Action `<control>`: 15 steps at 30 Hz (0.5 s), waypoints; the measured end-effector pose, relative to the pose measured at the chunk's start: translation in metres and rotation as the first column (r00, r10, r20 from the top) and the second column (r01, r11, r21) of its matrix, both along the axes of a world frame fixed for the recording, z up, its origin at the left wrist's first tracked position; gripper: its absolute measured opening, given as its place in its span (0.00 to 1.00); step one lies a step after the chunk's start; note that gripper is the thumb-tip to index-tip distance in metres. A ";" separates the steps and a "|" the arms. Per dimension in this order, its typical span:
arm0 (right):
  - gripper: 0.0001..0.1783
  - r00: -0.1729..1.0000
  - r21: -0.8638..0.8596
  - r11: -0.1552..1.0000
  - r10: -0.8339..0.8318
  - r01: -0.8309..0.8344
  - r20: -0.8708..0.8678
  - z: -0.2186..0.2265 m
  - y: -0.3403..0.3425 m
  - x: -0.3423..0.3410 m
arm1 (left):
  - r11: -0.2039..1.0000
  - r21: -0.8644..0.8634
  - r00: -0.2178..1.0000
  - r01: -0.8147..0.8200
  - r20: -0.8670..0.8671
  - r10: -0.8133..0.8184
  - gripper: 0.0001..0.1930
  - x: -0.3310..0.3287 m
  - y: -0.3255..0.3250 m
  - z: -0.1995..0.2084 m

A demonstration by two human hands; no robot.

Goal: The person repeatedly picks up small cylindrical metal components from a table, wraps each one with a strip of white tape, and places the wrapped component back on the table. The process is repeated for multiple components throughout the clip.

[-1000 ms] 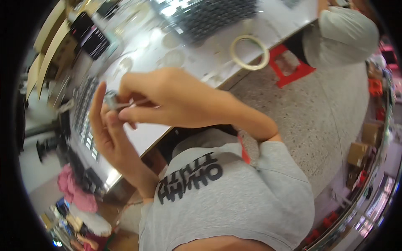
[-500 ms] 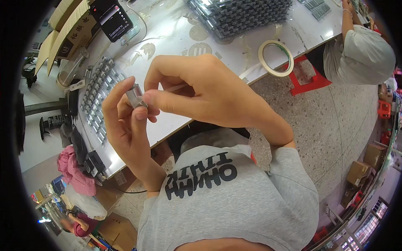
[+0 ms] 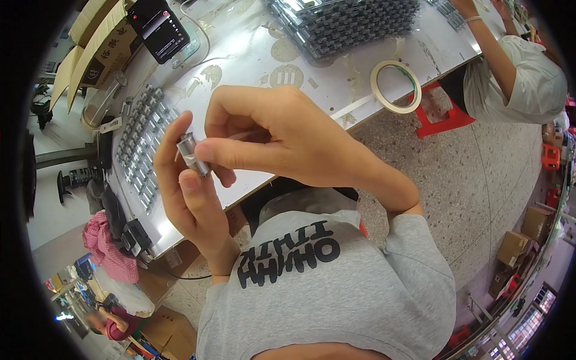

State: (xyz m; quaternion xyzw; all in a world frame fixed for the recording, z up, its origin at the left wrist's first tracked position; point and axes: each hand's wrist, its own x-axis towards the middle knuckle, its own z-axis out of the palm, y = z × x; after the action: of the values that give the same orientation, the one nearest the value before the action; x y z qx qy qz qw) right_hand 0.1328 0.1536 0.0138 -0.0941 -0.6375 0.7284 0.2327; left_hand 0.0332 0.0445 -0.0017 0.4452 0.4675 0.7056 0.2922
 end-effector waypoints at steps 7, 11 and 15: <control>0.10 1.000 0.128 0.991 -0.024 0.026 -0.018 -0.006 0.003 -0.003 | 0.981 -0.102 0.849 -0.164 -0.522 0.088 0.24 -0.007 0.002 -0.005; 0.08 0.996 0.196 0.978 -0.060 0.071 -0.062 -0.013 0.007 0.000 | 0.957 -0.173 0.790 -0.231 -0.608 0.080 0.23 -0.008 0.004 -0.003; 0.07 0.999 0.162 0.986 0.032 -0.027 -0.024 -0.005 0.010 0.002 | 0.955 -0.237 0.940 -0.176 -0.329 0.092 0.23 0.002 0.000 0.012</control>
State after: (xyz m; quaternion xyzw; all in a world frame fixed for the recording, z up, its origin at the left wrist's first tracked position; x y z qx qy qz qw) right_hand 0.1348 0.1631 0.0090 -0.0560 -0.6925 0.6790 0.2371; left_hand 0.0350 0.0445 0.0103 0.4760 0.6269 0.5757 0.2211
